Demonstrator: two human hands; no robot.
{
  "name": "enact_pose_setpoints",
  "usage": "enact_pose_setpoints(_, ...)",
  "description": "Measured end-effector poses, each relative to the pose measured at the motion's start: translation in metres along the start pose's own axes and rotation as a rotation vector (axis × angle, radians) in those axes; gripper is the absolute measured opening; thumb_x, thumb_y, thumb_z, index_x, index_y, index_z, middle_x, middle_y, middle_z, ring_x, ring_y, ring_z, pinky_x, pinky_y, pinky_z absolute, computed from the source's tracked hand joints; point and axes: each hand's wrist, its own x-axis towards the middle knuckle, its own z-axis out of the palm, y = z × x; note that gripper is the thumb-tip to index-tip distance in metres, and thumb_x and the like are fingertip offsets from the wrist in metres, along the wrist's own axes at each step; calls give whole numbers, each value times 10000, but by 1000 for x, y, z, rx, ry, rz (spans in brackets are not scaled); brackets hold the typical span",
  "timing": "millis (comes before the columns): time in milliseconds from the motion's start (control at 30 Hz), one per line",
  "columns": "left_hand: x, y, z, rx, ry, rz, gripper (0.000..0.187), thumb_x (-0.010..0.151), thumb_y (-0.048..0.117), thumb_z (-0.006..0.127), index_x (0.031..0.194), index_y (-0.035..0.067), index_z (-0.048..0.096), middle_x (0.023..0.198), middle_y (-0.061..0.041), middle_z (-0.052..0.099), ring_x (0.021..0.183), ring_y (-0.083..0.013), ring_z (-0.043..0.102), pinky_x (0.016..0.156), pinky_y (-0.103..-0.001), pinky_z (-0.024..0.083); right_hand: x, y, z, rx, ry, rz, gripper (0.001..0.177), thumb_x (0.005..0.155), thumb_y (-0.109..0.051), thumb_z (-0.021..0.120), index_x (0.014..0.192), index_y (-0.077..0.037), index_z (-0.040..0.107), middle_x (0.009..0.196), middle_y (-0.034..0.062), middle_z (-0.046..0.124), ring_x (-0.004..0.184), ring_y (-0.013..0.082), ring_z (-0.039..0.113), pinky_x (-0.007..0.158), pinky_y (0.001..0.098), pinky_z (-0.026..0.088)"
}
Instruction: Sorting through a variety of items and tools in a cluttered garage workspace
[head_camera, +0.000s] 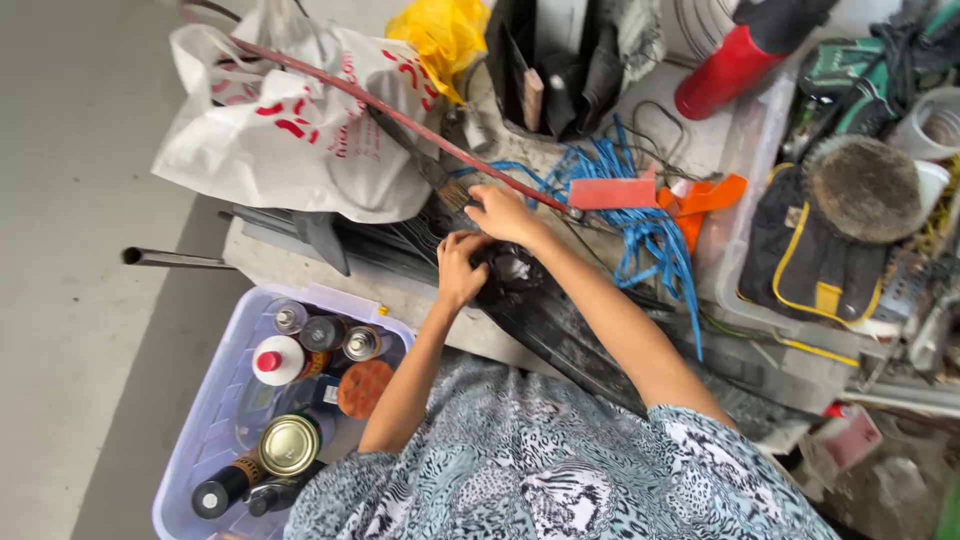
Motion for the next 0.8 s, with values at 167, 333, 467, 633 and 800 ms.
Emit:
enact_pose_setpoints(167, -12, -35, -15, -160, 202, -310, 271, 797, 49, 617, 1011, 110, 772, 1038, -89, 721, 1047, -247, 676, 1009, -393, 506, 85, 18, 85, -17, 207, -178, 810, 917, -277, 750, 1442, 174, 328, 1427, 403, 400, 1334, 529, 418, 1103, 518, 362)
enact_pose_setpoints(333, -5, -12, -59, -139, 377, -430, 180, 816, 18, 657, 978, 66, 720, 984, -124, 617, 959, -280, 649, 875, -380, 534, 89, 12, 90, -85, 207, -98, 800, 862, -233, 788, 1406, 151, 343, 1412, 378, 397, 1331, 529, 426, 1108, 513, 392)
enact_pose_setpoints(467, 7, -7, -79, 168, 500, -165, 487, 798, -51, 626, 1268, 77, 626, 1302, -176, 551, 1236, -366, 543, 1047, -452, 455, 30, -17, 36, -78, 73, -46, 624, 884, -214, 782, 1303, 120, 463, 1331, 328, 463, 1251, 503, 506, 1018, 496, 473)
enact_pose_setpoints(633, 44, 31, -86, 590, 355, 149, 672, 892, -94, 528, 1531, 113, 530, 1593, -152, 461, 1476, -330, 438, 1219, -506, 312, -84, -70, -103, -155, -13, -62, 602, 862, -226, 793, 1296, 74, 502, 1232, 248, 524, 1190, 440, 563, 961, 497, 491)
enact_pose_setpoints(800, 71, 90, -55, 593, 179, 531, 556, 934, 69, 616, 1482, 138, 550, 1477, -48, 576, 1408, -225, 518, 1229, -577, 216, -187, -67, -202, -272, -17, 28, 597, 885, -169, 739, 1396, 11, 488, 1258, 205, 525, 1100, 410, 606, 919, 490, 507)
